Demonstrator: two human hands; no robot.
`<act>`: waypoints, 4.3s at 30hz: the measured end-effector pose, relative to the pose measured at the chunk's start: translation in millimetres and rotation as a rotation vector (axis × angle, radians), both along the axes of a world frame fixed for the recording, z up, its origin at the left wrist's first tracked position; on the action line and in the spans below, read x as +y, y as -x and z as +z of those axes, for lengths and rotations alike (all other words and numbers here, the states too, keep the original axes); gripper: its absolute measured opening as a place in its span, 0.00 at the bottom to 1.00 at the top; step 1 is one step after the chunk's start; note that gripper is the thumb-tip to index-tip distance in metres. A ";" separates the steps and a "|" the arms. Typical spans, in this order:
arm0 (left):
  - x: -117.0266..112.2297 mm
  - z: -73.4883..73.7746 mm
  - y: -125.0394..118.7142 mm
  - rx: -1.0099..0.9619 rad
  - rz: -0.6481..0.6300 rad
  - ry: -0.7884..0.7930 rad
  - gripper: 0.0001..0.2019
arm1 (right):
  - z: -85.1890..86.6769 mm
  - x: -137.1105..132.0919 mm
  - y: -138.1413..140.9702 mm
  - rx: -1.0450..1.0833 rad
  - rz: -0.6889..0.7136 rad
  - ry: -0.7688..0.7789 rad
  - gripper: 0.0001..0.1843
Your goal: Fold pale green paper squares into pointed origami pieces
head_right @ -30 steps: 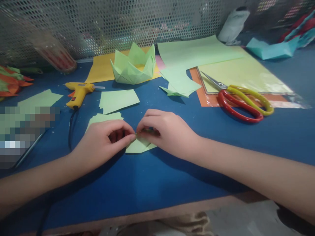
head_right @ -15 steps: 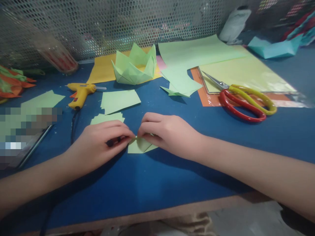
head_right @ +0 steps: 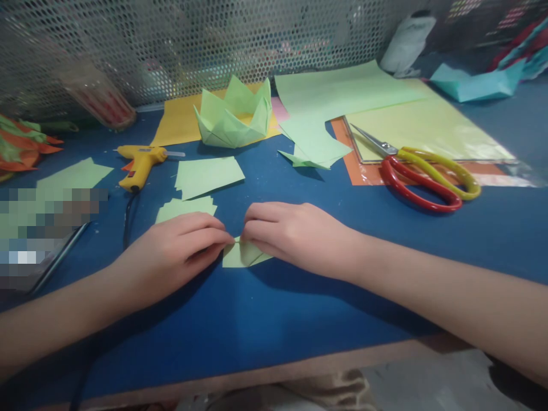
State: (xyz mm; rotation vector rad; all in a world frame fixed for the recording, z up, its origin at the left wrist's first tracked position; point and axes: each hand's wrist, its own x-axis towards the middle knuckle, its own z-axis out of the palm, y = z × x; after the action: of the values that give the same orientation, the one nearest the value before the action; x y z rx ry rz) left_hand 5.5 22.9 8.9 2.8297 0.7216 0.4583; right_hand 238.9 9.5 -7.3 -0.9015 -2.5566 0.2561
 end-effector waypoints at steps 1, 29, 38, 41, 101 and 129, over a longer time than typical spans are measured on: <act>-0.1 0.4 0.2 0.008 -0.003 -0.009 0.10 | 0.2 0.0 0.3 -0.005 -0.003 -0.003 0.15; -6.1 -1.4 -1.1 -0.007 -0.052 -0.221 0.11 | 6.0 2.4 -4.3 0.018 0.102 0.031 0.15; -5.9 2.2 -4.1 0.035 -0.058 -0.193 0.13 | 6.2 2.3 -4.3 0.103 0.085 0.078 0.12; -6.2 1.4 -5.1 0.032 -0.064 -0.189 0.12 | 7.3 1.9 -5.0 0.140 0.084 0.095 0.12; -11.0 2.2 -6.4 0.082 -0.054 -0.295 0.15 | 18.8 19.2 -32.1 -0.019 0.087 0.253 0.17; -10.9 5.8 -4.7 -0.039 0.024 0.102 0.10 | 7.9 -1.9 -4.8 0.027 0.135 -0.202 0.11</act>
State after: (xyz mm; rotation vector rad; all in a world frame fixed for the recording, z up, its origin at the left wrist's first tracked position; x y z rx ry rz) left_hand 10.2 12.0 14.7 2.7126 0.7497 0.4652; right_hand 243.7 7.6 0.5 -0.6481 -2.5651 0.0465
